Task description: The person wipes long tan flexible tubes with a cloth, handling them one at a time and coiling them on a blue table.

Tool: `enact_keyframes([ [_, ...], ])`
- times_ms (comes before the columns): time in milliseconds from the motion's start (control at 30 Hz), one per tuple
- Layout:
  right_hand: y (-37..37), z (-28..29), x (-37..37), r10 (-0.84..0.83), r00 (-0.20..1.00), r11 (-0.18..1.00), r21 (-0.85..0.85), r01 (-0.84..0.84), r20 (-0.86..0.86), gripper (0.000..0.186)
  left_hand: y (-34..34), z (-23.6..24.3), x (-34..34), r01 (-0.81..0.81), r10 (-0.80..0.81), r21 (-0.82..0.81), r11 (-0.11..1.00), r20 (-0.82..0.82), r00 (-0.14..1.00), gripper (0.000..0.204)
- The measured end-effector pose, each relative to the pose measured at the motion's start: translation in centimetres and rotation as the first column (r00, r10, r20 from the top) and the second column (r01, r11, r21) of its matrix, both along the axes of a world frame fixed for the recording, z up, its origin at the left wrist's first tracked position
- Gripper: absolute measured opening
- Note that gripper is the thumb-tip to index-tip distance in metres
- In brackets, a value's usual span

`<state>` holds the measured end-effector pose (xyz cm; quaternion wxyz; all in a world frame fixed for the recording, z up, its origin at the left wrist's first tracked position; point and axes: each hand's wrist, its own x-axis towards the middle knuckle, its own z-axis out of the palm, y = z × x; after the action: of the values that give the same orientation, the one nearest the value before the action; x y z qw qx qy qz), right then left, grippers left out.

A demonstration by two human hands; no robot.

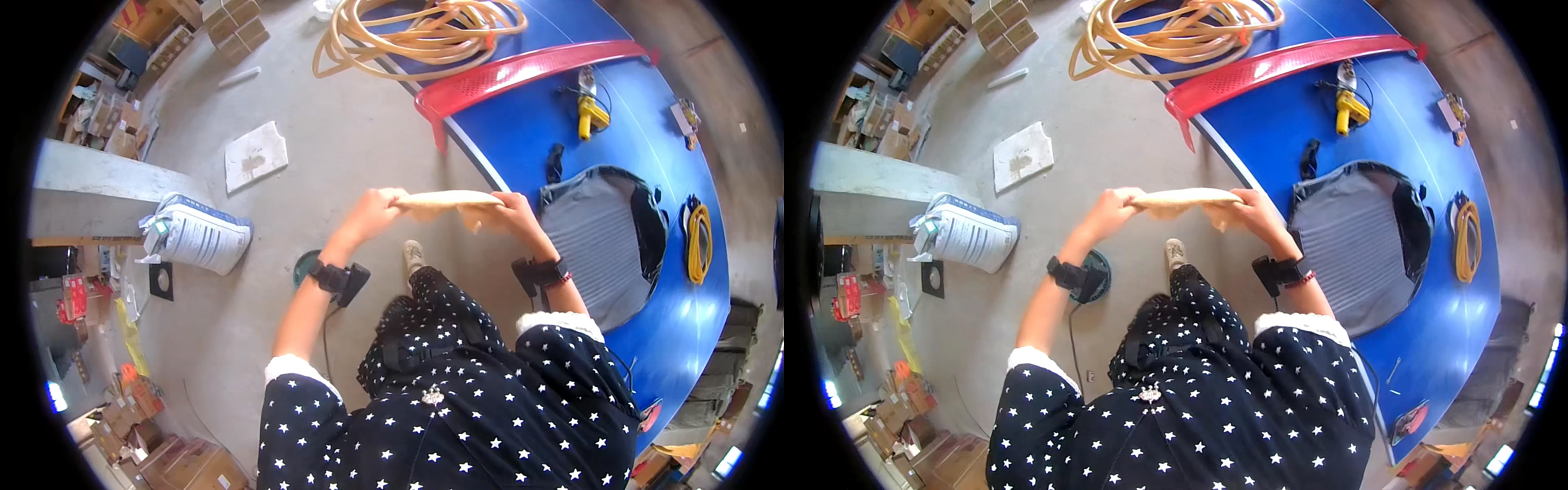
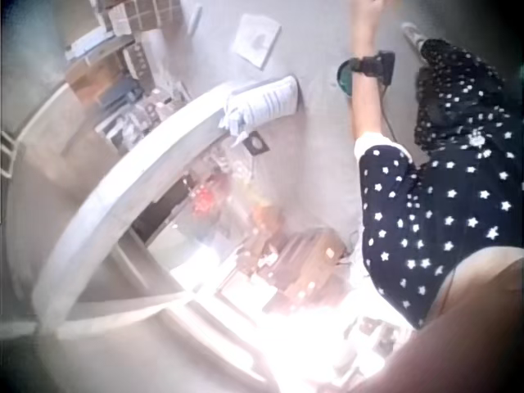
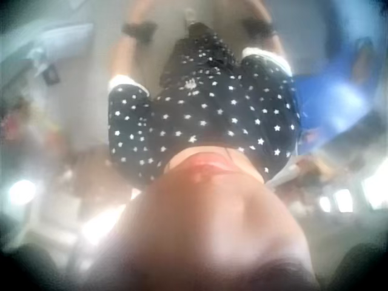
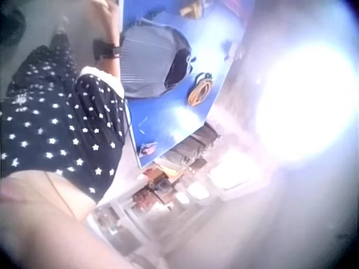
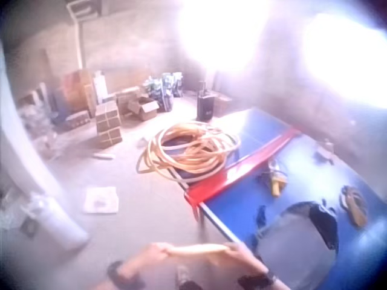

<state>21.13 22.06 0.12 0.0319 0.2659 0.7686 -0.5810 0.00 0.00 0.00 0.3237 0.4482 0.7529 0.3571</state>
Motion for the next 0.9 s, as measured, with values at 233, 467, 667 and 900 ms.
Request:
enact_keyframes([
  [233,4.1,2.8,-18.8,0.178,0.984,0.933,0.315,-0.176,0.021,0.019,2.8,1.5,-16.9,-0.298,0.302,0.131,0.946,-0.01,0.953,0.018],
  [467,3.5,2.0,-36.6,0.305,0.911,0.926,0.137,-0.352,0.279,0.035,0.1,1.1,-35.0,-0.169,0.171,0.038,0.985,-0.072,0.983,0.018],
  [667,2.3,0.0,-48.9,0.338,0.885,0.941,-0.101,-0.323,0.321,0.048,1.2,-1.2,-49.5,-0.049,0.047,-0.043,0.998,-0.039,0.998,0.025],
  [900,-0.2,3.8,-60.6,-0.303,0.953,0.778,-0.571,0.261,0.022,0.05,8.1,2.1,-57.4,-0.141,0.076,0.144,0.98,0.383,0.921,0.022],
])
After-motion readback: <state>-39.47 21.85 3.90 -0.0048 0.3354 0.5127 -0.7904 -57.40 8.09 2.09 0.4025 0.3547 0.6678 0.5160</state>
